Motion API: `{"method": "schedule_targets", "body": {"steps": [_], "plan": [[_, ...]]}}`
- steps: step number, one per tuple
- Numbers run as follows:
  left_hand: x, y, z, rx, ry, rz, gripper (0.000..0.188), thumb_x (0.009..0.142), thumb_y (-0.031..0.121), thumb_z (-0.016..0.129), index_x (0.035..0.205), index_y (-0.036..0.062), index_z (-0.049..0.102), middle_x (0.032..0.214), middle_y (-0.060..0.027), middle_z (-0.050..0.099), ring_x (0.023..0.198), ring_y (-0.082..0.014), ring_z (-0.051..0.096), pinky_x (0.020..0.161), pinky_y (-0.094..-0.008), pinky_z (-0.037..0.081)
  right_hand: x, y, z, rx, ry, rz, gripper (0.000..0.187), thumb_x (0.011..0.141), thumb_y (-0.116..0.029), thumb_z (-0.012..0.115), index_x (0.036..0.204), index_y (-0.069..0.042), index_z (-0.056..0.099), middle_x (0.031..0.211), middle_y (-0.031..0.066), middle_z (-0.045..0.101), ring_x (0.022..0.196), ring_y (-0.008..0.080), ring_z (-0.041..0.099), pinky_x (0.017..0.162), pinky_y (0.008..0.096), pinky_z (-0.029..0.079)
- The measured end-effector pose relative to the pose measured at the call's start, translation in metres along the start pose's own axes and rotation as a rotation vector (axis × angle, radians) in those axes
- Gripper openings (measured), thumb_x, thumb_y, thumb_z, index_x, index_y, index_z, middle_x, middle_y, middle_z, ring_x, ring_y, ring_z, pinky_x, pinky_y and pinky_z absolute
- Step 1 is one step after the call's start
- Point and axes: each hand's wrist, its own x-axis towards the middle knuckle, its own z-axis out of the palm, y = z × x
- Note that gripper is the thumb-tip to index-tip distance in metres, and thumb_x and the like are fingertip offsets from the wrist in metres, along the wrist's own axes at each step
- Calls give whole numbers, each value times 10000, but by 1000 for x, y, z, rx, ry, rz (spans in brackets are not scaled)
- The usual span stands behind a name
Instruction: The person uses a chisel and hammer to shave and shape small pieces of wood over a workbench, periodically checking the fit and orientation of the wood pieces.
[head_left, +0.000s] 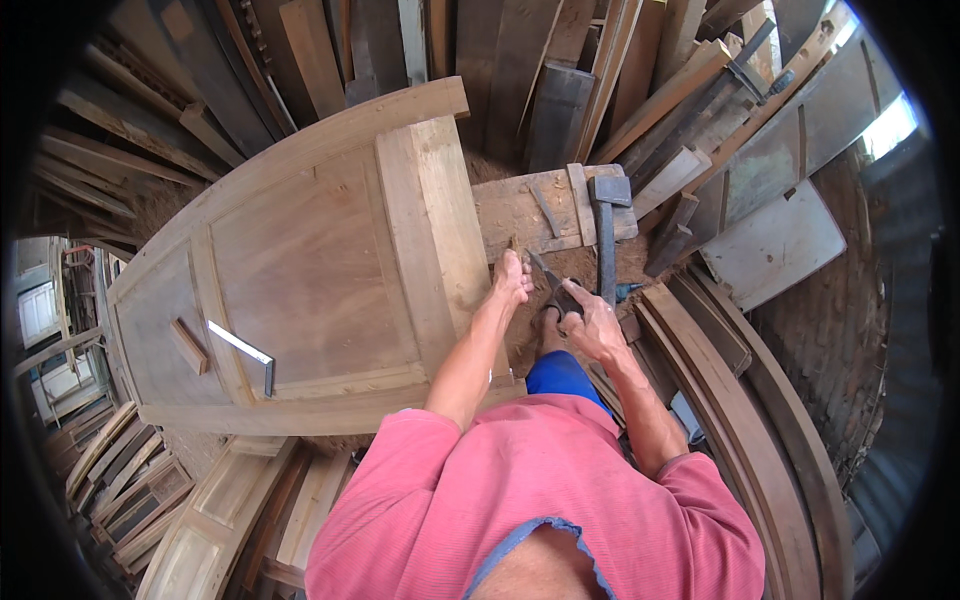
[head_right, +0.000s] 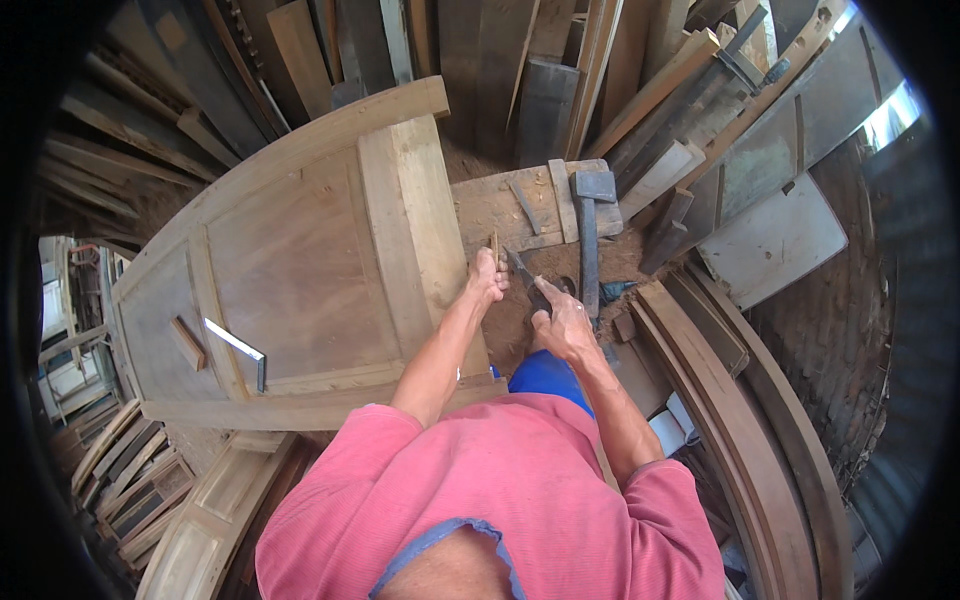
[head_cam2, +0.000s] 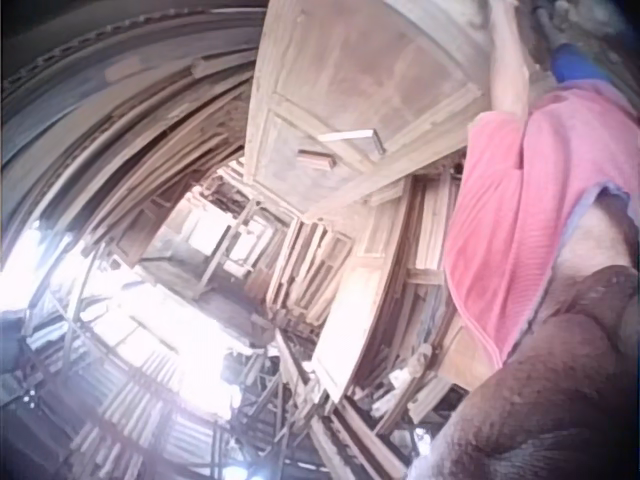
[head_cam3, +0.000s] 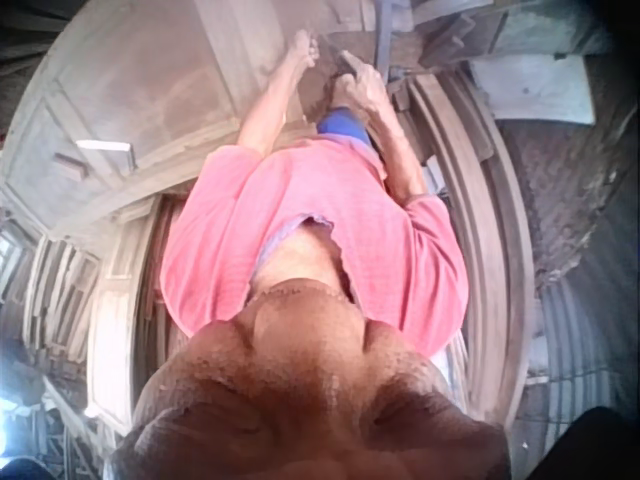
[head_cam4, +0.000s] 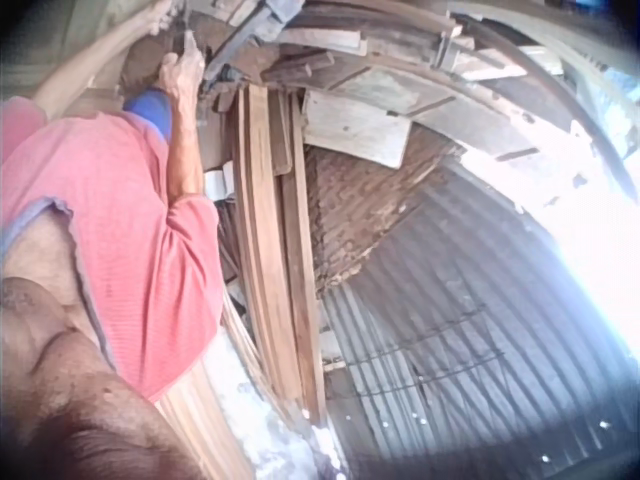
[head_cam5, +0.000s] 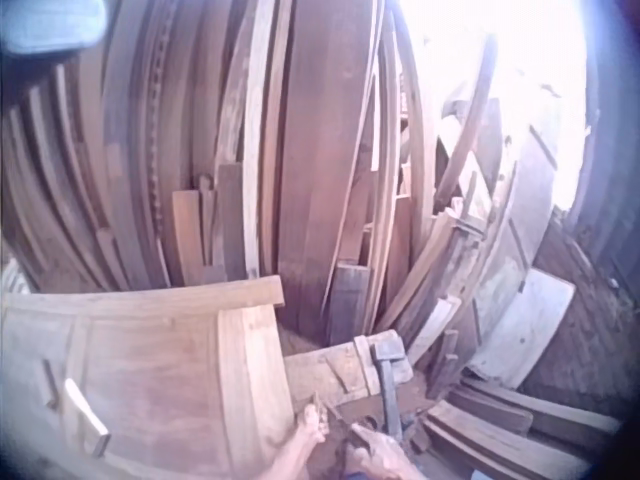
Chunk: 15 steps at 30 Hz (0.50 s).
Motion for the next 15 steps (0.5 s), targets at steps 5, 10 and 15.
{"method": "schedule_targets", "body": {"steps": [5, 10, 15], "plan": [[5, -2, 3, 33, -54, 57, 238, 941, 304, 383, 780, 149, 466, 586, -24, 435, 376, -115, 335, 337, -279, 250, 5, -25, -8, -162, 3, -30, 571, 755, -139, 589, 1302, 22, 576, 1049, 331, 635, 1036, 448, 612, 952, 470, 475], [-5, 1, 6, 53, -12, 37, 247, 935, 287, 378, 748, 147, 458, 561, -15, 413, 367, -122, 320, 330, -287, 236, 13, -33, -15, -240, -6, -84, 513, 782, -172, 609, 1272, -21, 615, 947, 309, 657, 939, 445, 636, 876, 482, 506], [-14, 0, 19, 111, 75, 46, 283, 935, 291, 377, 699, 148, 445, 530, -3, 382, 365, -133, 327, 331, -297, 229, 23, -40, -20, -245, -34, -36, 499, 780, -171, 608, 1259, -34, 631, 963, 304, 664, 959, 442, 642, 891, 484, 504]]}}
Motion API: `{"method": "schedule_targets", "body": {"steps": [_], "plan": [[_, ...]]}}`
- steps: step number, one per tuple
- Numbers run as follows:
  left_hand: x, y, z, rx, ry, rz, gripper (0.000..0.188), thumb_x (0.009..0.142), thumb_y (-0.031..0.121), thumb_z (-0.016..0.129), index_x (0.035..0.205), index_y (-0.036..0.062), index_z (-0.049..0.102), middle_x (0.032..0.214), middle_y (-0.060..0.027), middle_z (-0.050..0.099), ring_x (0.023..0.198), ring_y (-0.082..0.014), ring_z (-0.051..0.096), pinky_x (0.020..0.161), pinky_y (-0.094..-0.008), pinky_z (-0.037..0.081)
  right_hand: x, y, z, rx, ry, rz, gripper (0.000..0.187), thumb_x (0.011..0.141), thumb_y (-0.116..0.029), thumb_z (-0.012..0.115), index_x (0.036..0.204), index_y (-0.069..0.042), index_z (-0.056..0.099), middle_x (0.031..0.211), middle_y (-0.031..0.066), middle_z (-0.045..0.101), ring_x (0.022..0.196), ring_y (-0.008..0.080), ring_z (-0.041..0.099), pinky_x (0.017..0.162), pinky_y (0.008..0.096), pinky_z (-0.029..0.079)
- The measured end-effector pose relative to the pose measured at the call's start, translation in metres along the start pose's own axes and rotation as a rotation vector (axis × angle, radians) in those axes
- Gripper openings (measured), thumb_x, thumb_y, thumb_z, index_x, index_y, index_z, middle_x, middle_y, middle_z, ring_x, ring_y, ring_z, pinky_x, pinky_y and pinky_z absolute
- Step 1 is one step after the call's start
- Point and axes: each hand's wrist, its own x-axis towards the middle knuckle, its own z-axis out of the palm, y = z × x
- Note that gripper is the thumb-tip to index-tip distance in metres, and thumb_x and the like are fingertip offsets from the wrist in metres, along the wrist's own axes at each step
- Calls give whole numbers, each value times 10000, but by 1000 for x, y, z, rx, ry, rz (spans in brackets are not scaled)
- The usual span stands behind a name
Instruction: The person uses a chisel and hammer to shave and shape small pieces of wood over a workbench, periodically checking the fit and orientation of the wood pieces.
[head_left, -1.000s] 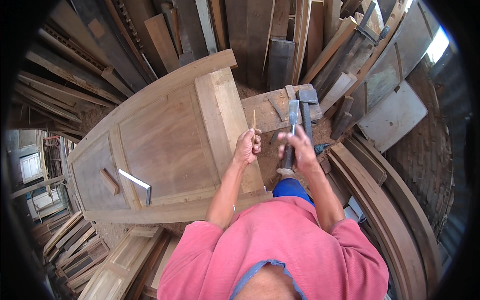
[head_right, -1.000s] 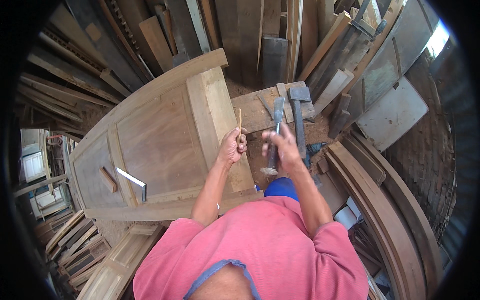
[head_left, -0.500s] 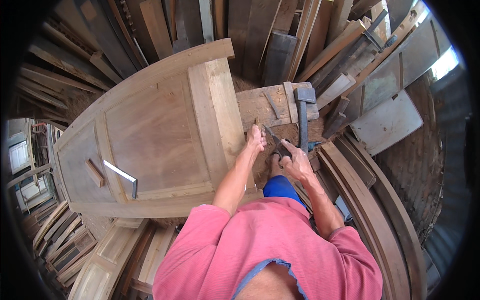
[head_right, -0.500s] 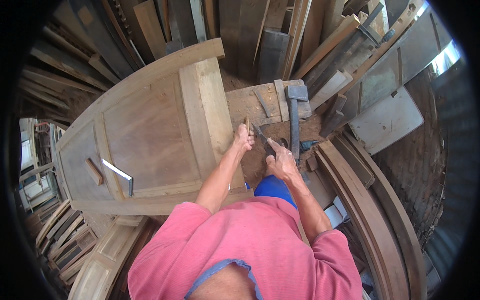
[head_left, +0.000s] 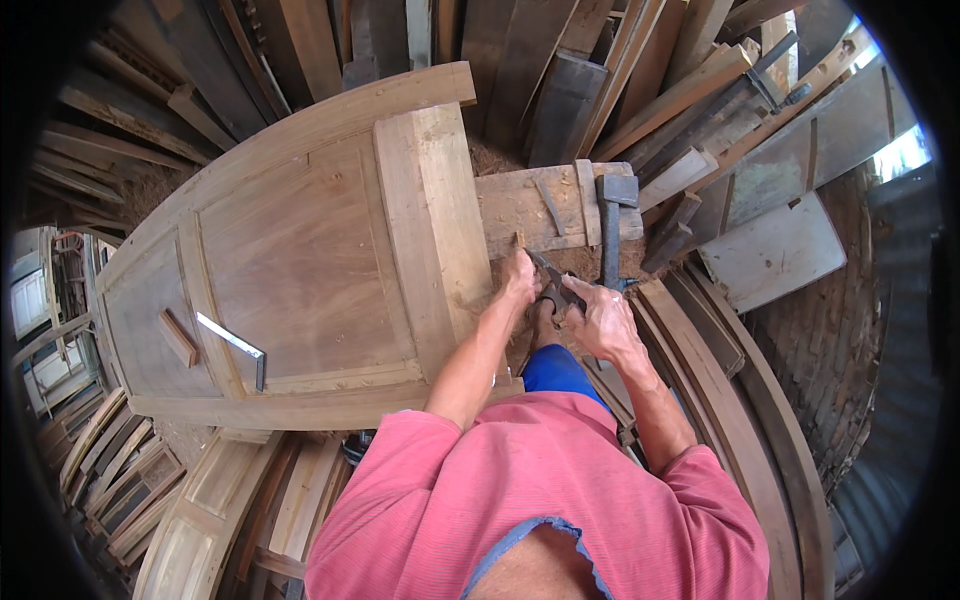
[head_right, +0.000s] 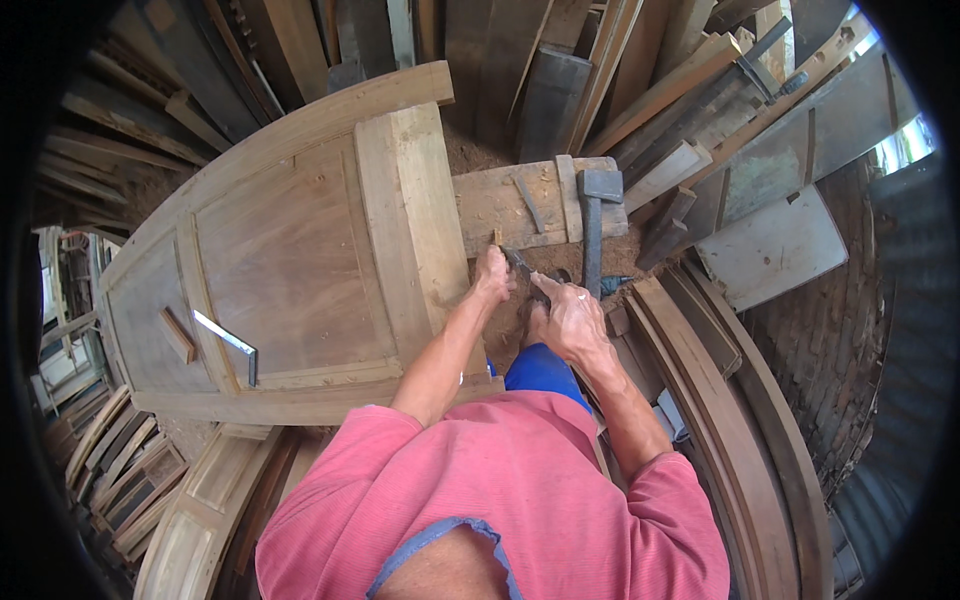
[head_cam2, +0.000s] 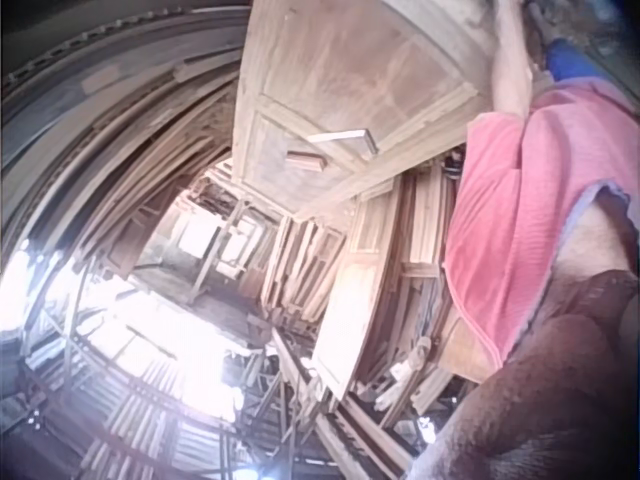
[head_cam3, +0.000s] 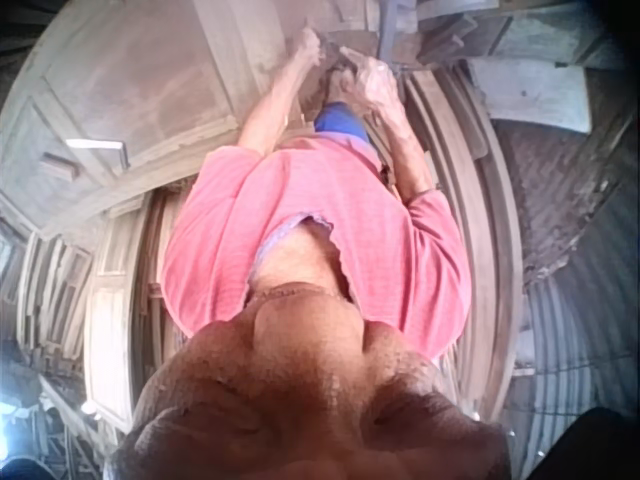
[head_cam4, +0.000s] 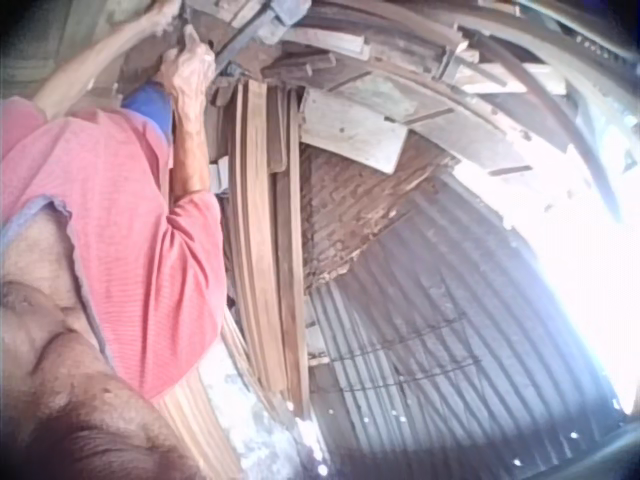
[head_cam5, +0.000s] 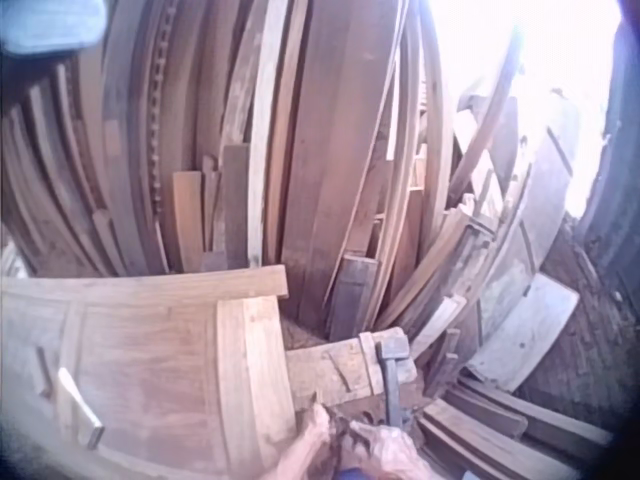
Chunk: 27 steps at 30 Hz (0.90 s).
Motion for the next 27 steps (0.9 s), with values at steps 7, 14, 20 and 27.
{"method": "schedule_targets", "body": {"steps": [7, 14, 20, 27], "plan": [[14, -5, -2, 113, 63, 47, 343, 955, 318, 363, 688, 125, 460, 506, -7, 376, 386, -147, 366, 335, -316, 273, 13, -22, 0, -37, -69, 90, 501, 767, -144, 597, 1254, -34, 633, 995, 282, 674, 968, 432, 651, 900, 486, 507], [24, -16, -8, 181, 61, 124, 444, 980, 358, 349, 660, 93, 504, 531, -50, 457, 407, -195, 445, 354, -381, 312, 23, -8, 4, -90, 8, 107, 453, 791, -142, 581, 1227, -43, 654, 999, 273, 673, 933, 430, 659, 862, 469, 530], [19, -5, -19, 245, -59, 197, 451, 970, 339, 347, 666, 73, 549, 546, -67, 494, 413, -217, 483, 372, -396, 355, 13, -49, -16, -152, -47, 101, 447, 791, -150, 584, 1227, -78, 657, 943, 270, 685, 930, 431, 666, 854, 498, 526], [28, -5, -16, 376, 118, 286, 326, 903, 288, 391, 711, 105, 580, 618, -117, 544, 491, -247, 530, 416, -452, 383, 47, -26, 32, -239, -119, 117, 430, 832, -178, 562, 1248, -119, 651, 968, 256, 689, 937, 424, 669, 872, 492, 525]]}}
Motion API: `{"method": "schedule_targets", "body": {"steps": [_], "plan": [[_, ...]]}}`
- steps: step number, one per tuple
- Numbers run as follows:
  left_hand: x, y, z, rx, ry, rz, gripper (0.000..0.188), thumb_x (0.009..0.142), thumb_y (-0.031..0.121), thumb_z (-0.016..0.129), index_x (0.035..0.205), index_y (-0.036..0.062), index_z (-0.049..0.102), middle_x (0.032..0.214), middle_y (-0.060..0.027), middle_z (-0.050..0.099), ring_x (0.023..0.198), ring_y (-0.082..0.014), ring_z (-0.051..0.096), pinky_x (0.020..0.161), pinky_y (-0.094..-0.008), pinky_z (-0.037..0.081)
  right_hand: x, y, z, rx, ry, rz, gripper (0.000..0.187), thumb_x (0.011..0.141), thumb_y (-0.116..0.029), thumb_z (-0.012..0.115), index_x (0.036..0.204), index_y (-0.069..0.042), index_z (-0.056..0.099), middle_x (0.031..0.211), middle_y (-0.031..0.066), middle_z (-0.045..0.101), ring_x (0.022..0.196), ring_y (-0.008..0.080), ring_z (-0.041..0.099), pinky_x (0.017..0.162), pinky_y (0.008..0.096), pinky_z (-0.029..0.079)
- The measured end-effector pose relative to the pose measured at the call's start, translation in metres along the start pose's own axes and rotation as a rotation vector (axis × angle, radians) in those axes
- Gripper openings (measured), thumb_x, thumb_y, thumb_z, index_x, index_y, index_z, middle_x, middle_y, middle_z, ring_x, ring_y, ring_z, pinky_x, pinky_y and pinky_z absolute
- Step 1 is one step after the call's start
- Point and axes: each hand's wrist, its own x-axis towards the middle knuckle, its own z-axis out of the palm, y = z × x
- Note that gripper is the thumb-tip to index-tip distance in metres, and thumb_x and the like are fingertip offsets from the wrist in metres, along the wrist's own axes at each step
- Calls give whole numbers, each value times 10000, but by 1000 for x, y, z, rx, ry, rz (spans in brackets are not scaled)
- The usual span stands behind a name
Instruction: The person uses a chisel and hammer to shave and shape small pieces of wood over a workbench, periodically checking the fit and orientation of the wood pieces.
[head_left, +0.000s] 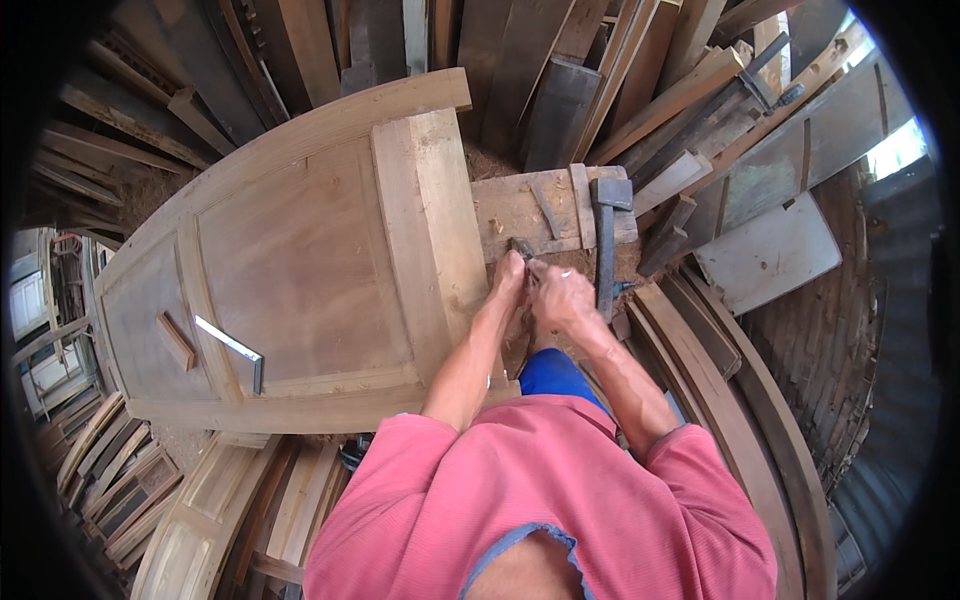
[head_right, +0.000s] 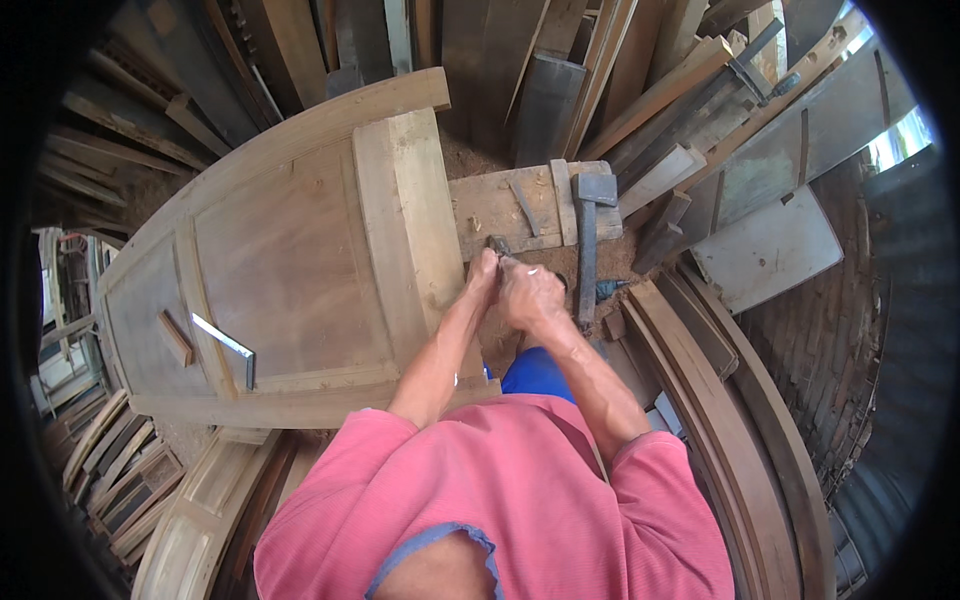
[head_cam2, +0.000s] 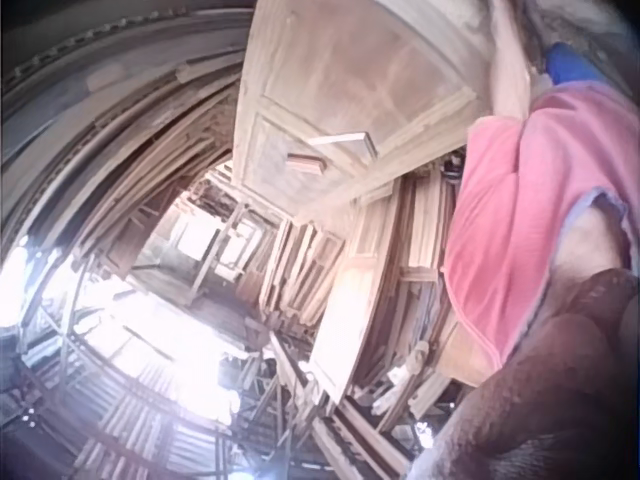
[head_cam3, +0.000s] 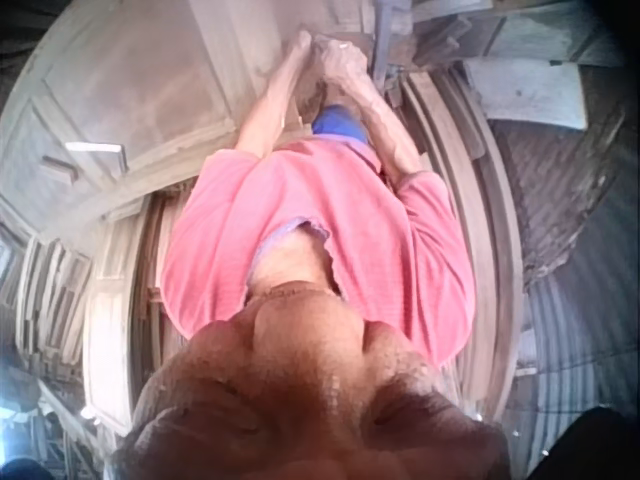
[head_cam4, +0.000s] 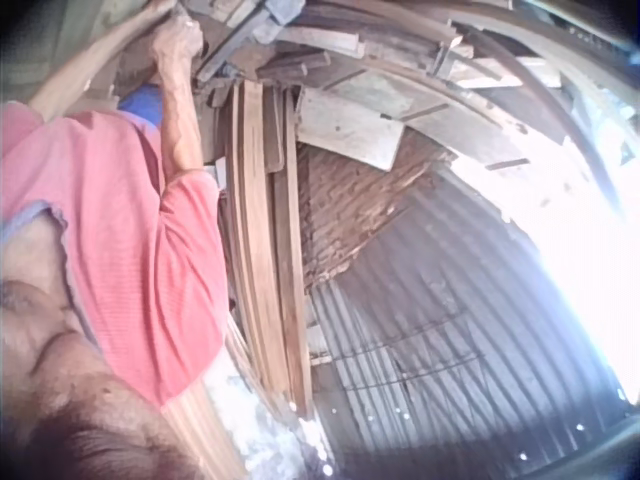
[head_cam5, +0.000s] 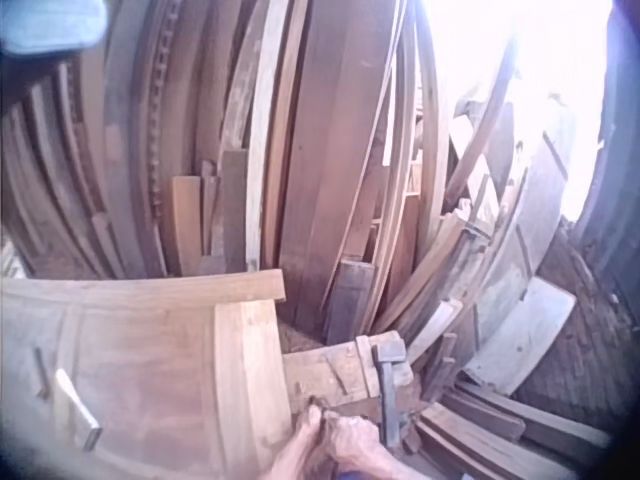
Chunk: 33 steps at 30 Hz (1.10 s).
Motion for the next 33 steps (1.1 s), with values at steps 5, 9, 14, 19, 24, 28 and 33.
{"method": "schedule_targets", "body": {"steps": [5, 9, 14, 19, 24, 28, 33], "plan": [[-5, -3, -9, -312, -258, -238, 253, 906, 307, 404, 712, 161, 475, 531, -23, 395, 395, -167, 362, 358, -352, 277, -7, 21, -26, 14, 64, 15, 437, 816, -190, 574, 1235, -103, 665, 990, 259, 683, 960, 414, 661, 890, 476, 522], [-3, -12, -9, -507, -233, -299, 229, 919, 319, 404, 744, 174, 427, 508, 13, 335, 365, -123, 296, 341, -300, 224, -28, 12, -43, 56, 36, -14, 432, 796, -168, 572, 1206, -84, 677, 968, 265, 676, 919, 424, 662, 871, 490, 523], [-7, -6, -6, -449, -185, -320, 257, 934, 343, 409, 743, 170, 408, 514, 9, 332, 371, -124, 306, 341, -303, 233, -32, 11, -34, 52, 17, -41, 437, 797, -159, 578, 1217, -77, 672, 950, 270, 678, 925, 425, 663, 877, 490, 522], [-13, -7, 1, -361, -146, -262, 305, 971, 360, 382, 749, 155, 419, 525, 5, 332, 382, -127, 319, 342, -306, 238, -27, 3, -41, 34, 6, -53, 444, 795, -157, 588, 1225, -83, 670, 929, 268, 686, 923, 421, 671, 871, 485, 526], [-21, -9, 4, -292, -92, -260, 343, 991, 325, 328, 736, 129, 445, 534, -2, 360, 388, -138, 321, 333, -312, 241, -24, 3, -32, 6, 16, -3, 387, 805, -189, 588, 1162, -89, 700, 889, 253, 688, 857, 407, 678, 812, 492, 545], [-21, -8, 0, -302, -173, -207, 348, 979, 351, 361, 721, 139, 457, 540, 7, 371, 426, -136, 361, 361, -315, 285, -35, -11, -15, -5, 20, 25, 358, 829, -224, 580, 1143, -105, 702, 836, 257, 675, 820, 425, 673, 773, 511, 536], [-28, 5, 3, -321, -131, -247, 339, 954, 293, 348, 689, 119, 467, 521, -19, 391, 374, -148, 341, 327, -315, 255, -47, -3, -7, 100, 127, 23, 291, 820, -147, 558, 1076, -73, 676, 836, 269, 677, 826, 457, 663, 773, 546, 522]]}}
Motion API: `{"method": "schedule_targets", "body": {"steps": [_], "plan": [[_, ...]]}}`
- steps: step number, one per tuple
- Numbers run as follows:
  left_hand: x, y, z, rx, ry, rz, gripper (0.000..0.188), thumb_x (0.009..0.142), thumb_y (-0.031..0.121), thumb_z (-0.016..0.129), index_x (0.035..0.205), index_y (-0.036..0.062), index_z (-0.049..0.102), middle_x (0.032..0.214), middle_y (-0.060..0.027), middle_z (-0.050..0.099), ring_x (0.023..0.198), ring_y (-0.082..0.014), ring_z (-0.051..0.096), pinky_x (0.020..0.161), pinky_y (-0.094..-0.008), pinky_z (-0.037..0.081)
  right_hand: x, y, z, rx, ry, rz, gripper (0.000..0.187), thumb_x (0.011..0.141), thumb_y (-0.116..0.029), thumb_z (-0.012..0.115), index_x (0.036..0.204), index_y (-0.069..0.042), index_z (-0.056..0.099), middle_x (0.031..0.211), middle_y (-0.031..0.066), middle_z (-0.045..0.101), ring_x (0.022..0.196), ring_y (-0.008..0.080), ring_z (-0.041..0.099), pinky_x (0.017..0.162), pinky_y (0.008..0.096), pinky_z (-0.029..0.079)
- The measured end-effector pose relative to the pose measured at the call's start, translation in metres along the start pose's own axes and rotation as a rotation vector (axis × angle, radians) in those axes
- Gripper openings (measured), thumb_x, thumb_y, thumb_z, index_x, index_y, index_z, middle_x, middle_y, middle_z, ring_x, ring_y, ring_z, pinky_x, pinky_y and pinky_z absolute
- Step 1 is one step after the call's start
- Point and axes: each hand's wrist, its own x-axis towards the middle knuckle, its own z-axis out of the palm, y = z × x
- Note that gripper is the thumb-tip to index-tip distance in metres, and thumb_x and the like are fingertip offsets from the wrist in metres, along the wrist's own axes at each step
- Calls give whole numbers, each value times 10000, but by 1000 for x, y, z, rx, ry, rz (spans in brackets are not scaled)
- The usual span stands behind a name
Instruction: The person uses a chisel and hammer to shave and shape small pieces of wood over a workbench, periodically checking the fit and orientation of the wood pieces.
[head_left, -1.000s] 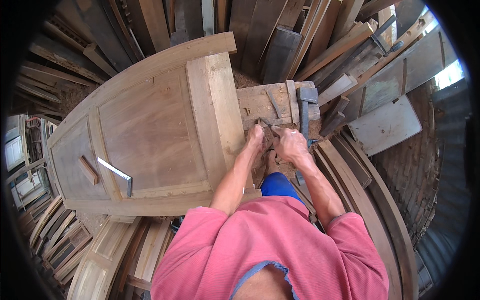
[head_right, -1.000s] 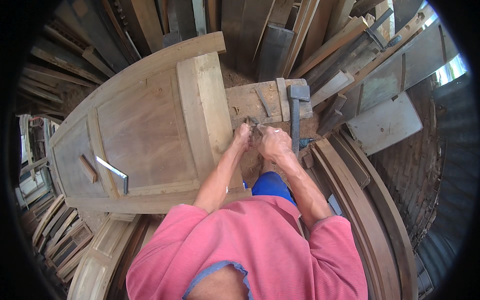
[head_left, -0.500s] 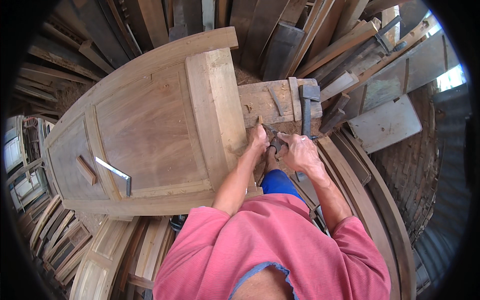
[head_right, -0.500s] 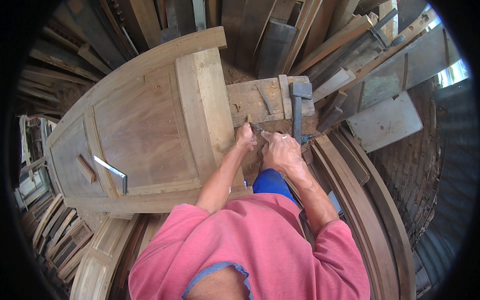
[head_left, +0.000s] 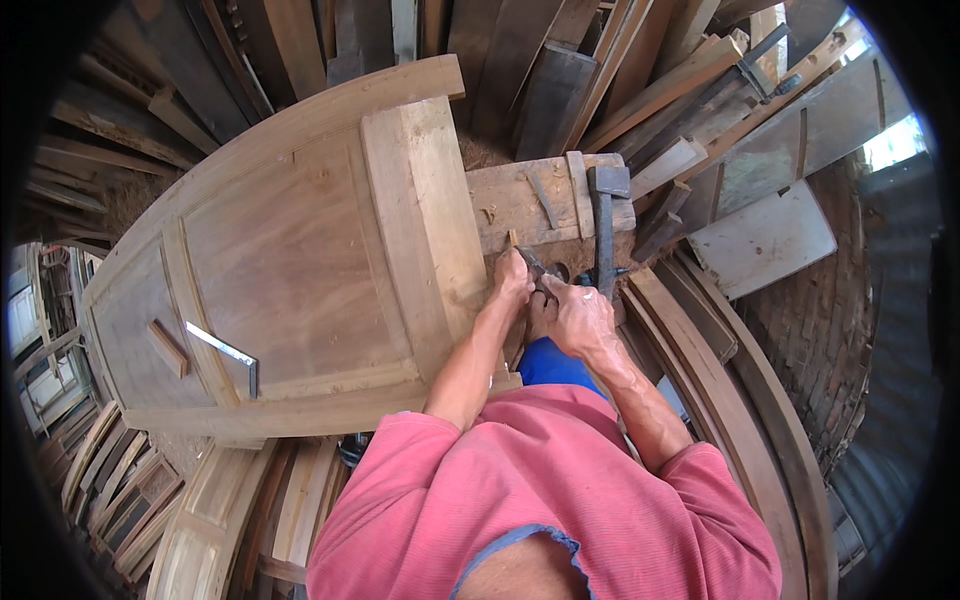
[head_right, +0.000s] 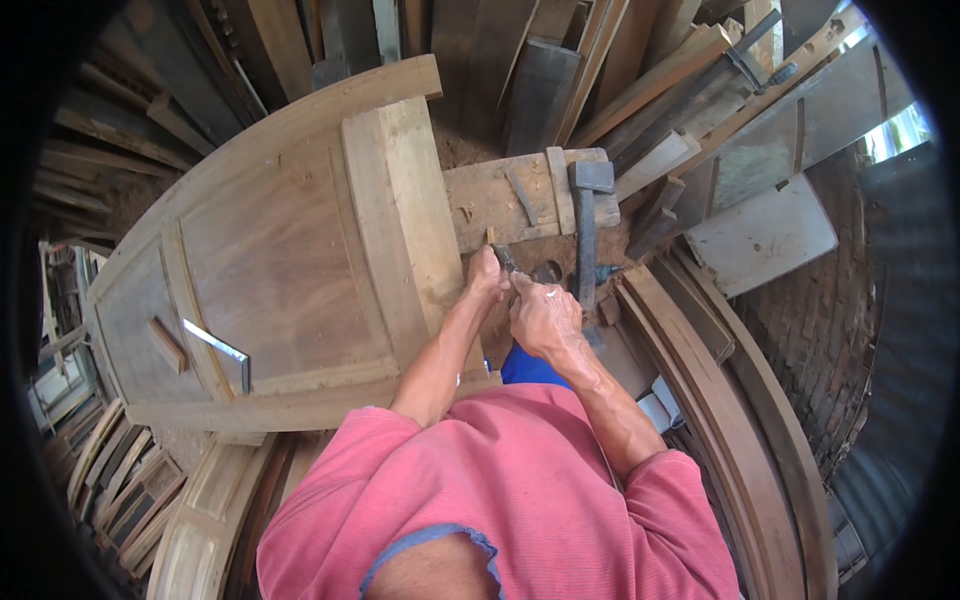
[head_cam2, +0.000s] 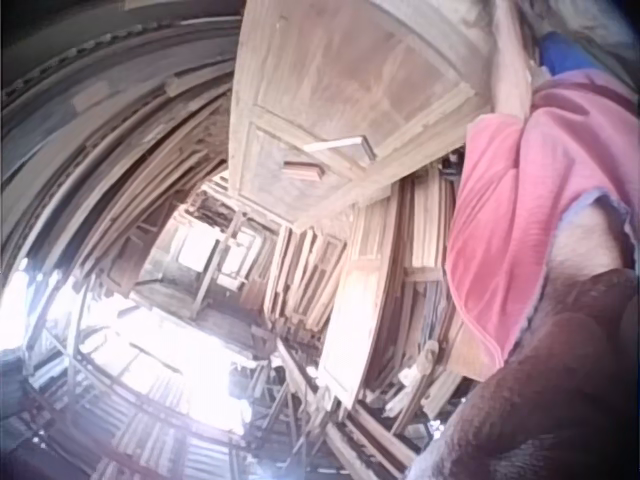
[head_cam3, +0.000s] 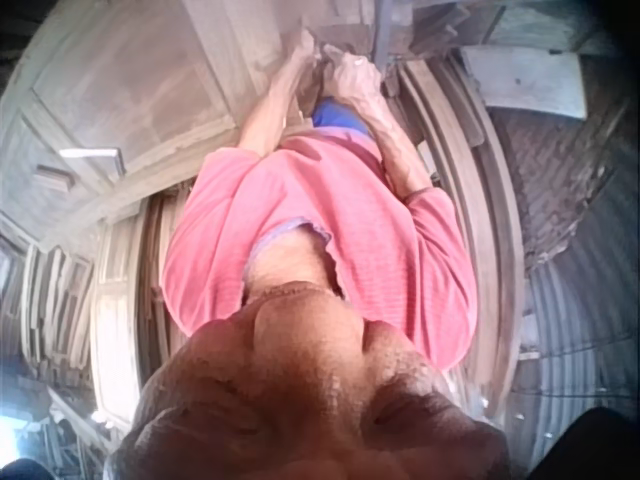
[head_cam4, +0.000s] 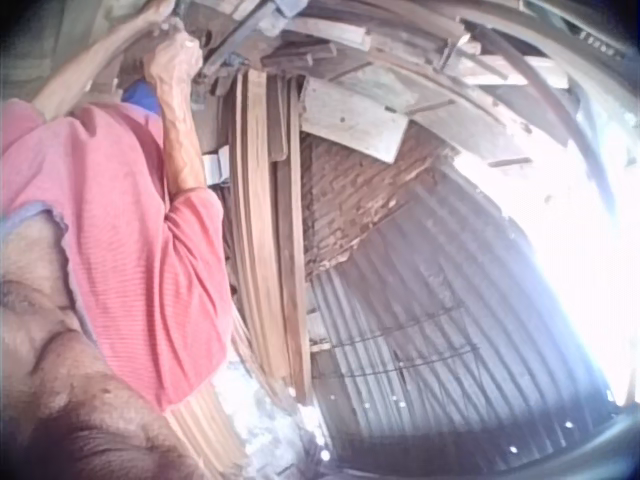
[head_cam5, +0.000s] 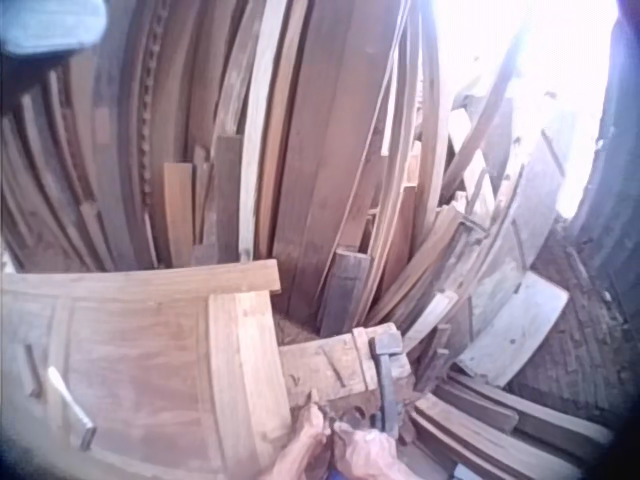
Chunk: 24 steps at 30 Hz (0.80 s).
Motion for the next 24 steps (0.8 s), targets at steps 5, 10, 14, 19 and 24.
{"method": "schedule_targets", "body": {"steps": [5, 10, 14, 19, 24], "plan": [[13, 7, -6, 56, -28, -18, 373, 951, 310, 359, 656, 121, 485, 499, -30, 411, 368, -164, 371, 328, -345, 274, 7, -21, -30, 17, -20, -55, 259, 817, -137, 546, 1023, -87, 695, 821, 263, 677, 821, 460, 662, 772, 533, 524], [18, 6, -4, 105, 59, -30, 392, 944, 318, 354, 616, 134, 463, 480, -29, 418, 349, -193, 407, 314, -362, 260, 7, -10, -18, -28, -38, -57, 270, 801, -118, 533, 1013, -76, 696, 838, 273, 676, 850, 459, 661, 776, 531, 523], [-4, 17, 5, 149, 27, -24, 380, 933, 299, 353, 604, 137, 451, 477, -45, 416, 346, -200, 413, 305, -363, 261, 19, -9, -18, -27, -53, -23, 271, 798, -142, 549, 1012, -58, 691, 866, 282, 678, 873, 456, 664, 785, 529, 523], [35, 2, -7, 222, 53, -10, 372, 899, 308, 366, 567, 148, 417, 454, -12, 345, 339, -182, 359, 318, -342, 273, 15, -15, -13, -23, -16, -40, 264, 811, -165, 559, 1016, -67, 693, 869, 264, 685, 863, 451, 668, 778, 529, 524], [31, -6, -15, -70, -86, -173, 363, 919, 269, 383, 612, 110, 495, 493, -75, 456, 350, -231, 440, 308, -392, 310, 2, -14, -18, -26, -43, -90, 251, 820, -172, 555, 1006, -76, 693, 849, 259, 683, 851, 448, 672, 758, 540, 524]]}}
